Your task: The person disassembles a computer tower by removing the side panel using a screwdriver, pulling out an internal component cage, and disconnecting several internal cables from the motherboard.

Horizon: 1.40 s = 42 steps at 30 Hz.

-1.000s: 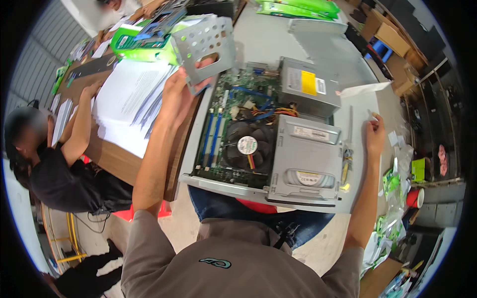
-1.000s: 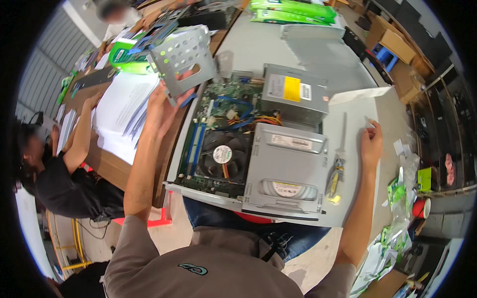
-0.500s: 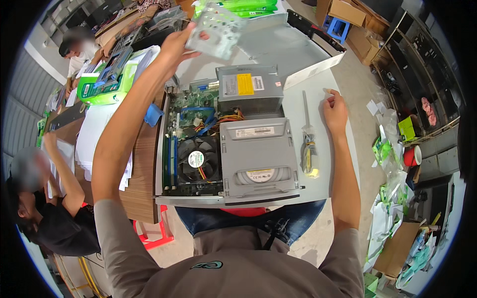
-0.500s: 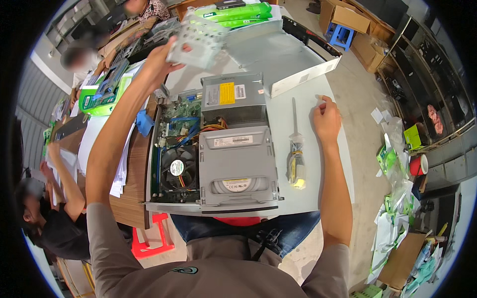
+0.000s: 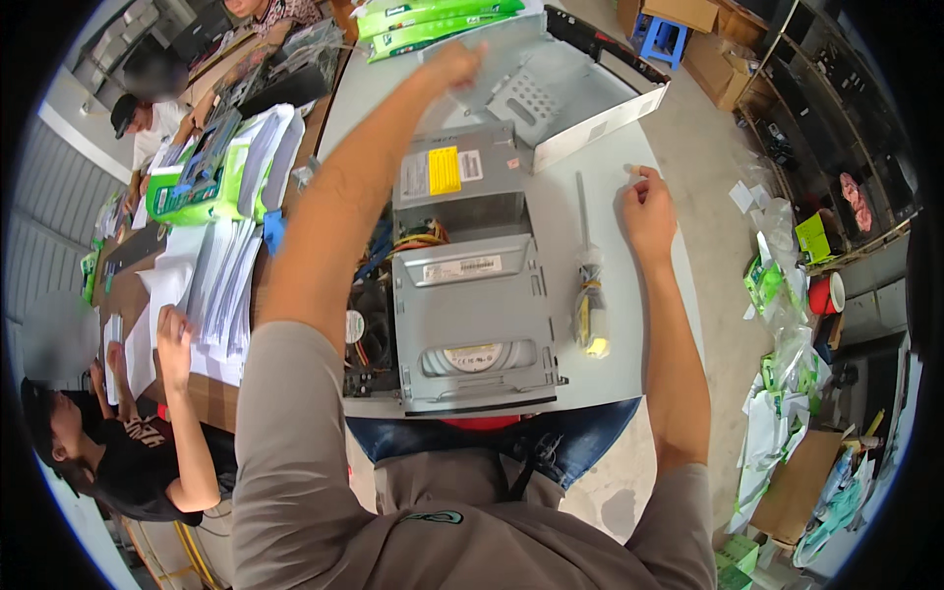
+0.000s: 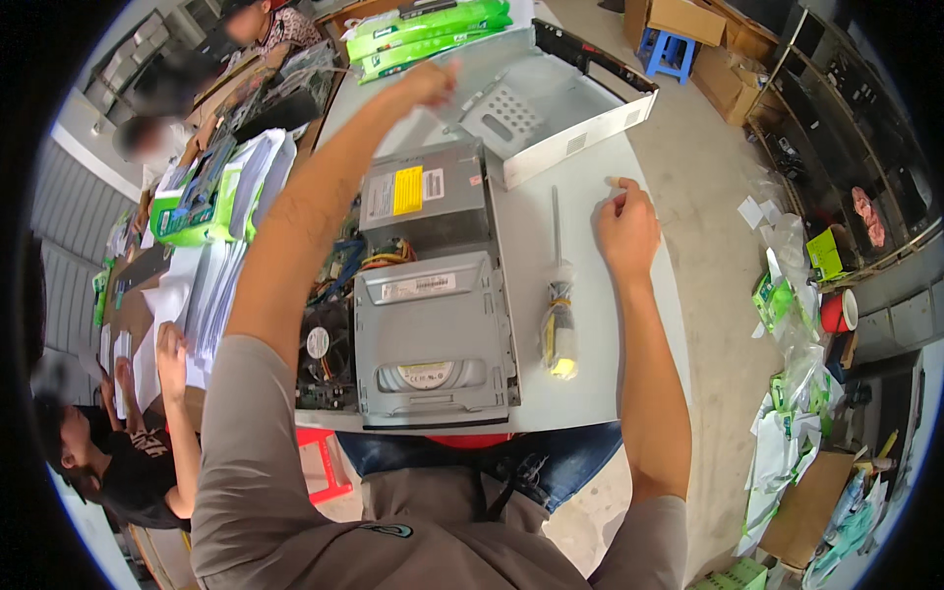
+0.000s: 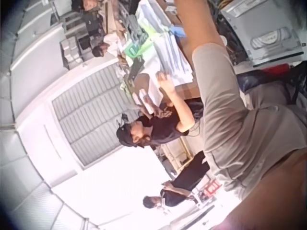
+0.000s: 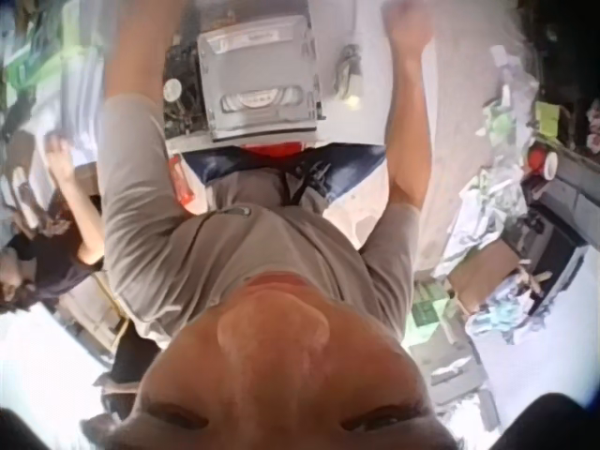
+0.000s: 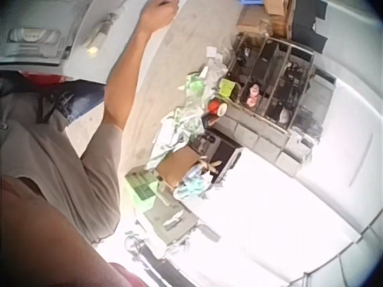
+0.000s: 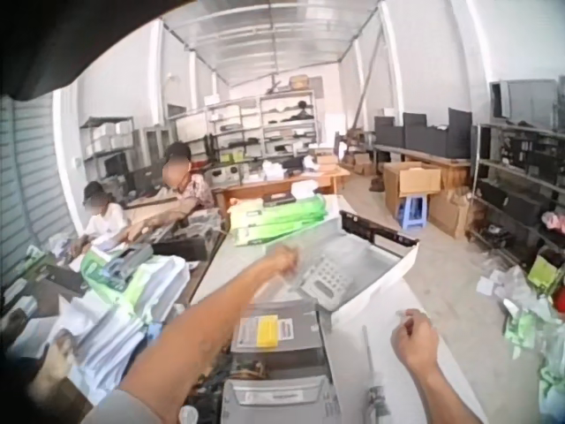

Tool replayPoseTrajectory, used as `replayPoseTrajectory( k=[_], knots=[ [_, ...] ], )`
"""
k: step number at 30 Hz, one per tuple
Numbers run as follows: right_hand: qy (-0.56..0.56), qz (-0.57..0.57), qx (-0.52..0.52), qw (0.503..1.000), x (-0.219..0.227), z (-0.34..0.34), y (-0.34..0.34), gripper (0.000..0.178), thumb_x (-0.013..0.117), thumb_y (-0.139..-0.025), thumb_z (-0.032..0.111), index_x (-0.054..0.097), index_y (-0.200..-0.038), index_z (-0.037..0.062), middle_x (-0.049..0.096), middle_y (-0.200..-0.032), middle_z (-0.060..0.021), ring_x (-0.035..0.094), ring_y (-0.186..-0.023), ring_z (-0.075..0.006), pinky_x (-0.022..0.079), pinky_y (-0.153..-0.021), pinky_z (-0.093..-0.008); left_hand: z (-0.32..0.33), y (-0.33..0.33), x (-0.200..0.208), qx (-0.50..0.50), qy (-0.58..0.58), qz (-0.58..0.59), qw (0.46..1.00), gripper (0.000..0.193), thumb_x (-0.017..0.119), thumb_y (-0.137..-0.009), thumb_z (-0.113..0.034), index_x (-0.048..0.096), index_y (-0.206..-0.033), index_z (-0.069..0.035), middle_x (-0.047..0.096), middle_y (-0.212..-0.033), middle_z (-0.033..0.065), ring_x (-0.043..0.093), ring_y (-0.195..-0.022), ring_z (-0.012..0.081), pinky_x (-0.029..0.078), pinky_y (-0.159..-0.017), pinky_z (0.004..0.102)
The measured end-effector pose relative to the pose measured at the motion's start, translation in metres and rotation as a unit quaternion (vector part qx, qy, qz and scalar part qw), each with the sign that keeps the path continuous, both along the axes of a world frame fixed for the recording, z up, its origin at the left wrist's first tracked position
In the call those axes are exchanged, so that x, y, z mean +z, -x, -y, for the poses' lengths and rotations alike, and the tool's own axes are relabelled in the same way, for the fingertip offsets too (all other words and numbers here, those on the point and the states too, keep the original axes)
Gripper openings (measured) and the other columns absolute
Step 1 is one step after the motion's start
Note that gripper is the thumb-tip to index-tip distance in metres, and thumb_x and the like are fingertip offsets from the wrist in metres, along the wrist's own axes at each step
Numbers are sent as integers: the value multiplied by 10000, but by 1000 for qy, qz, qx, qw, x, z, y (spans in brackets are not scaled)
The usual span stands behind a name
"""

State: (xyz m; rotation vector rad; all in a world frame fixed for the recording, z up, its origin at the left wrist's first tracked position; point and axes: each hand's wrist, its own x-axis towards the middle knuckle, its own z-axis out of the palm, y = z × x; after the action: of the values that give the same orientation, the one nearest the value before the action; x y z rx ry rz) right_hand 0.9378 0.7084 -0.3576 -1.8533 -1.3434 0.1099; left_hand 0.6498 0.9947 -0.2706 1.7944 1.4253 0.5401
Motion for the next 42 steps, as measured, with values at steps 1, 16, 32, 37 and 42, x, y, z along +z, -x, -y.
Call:
replayPoseTrajectory(
  k=[1, 16, 32, 37, 42],
  knots=[
    [-9, 1, -8, 1000, -6, 3, -9, 313, 618, -879, 112, 687, -1184, 121, 685, -938, -85, 662, -876, -275, 524, -813, -424, -2, -1, 16, 16, -46, -24, 999, 531, 481, -1058, -544, 693, -1102, -59, 726, -1117, 86, 719, -850, 186, 563, -721, 353],
    [20, -37, 50, 998, -18, -10, -21, 377, 616, -919, 147, 640, -1291, 94, 658, -903, -52, 632, -808, -185, 518, -774, -342, 256, 239, 72, -15, -205, 139, 969, 452, 504, -1076, -422, 648, -1298, -55, 688, -1277, 84, 664, -1166, 195, 504, -988, 328],
    [8, -30, 94, 995, -30, -14, -40, 387, 624, -945, 95, 617, -1331, 77, 654, -950, -56, 611, -850, -157, 515, -805, -318, 333, 267, -60, 142, -122, 261, 947, 282, 522, -1087, -260, 667, -1174, -34, 705, -1076, 53, 676, -982, 140, 500, -834, 286],
    [7, -26, 105, 994, -29, -14, -49, 405, 633, -944, 83, 608, -1348, 78, 649, -950, -47, 603, -854, -144, 512, -809, -305, 332, 266, -78, 158, -152, 298, 929, 266, 532, -1085, -256, 667, -1169, -43, 690, -1040, 32, 652, -962, 115, 488, -815, 269],
    [18, -36, 111, 993, -23, -9, -44, 411, 634, -944, 67, 605, -1353, 70, 642, -953, -35, 590, -844, -130, 504, -806, -288, 328, 267, -81, 162, -135, 315, 926, 259, 535, -1084, -255, 664, -1160, -43, 670, -1001, 17, 620, -917, 97, 474, -783, 263]
  ],
)
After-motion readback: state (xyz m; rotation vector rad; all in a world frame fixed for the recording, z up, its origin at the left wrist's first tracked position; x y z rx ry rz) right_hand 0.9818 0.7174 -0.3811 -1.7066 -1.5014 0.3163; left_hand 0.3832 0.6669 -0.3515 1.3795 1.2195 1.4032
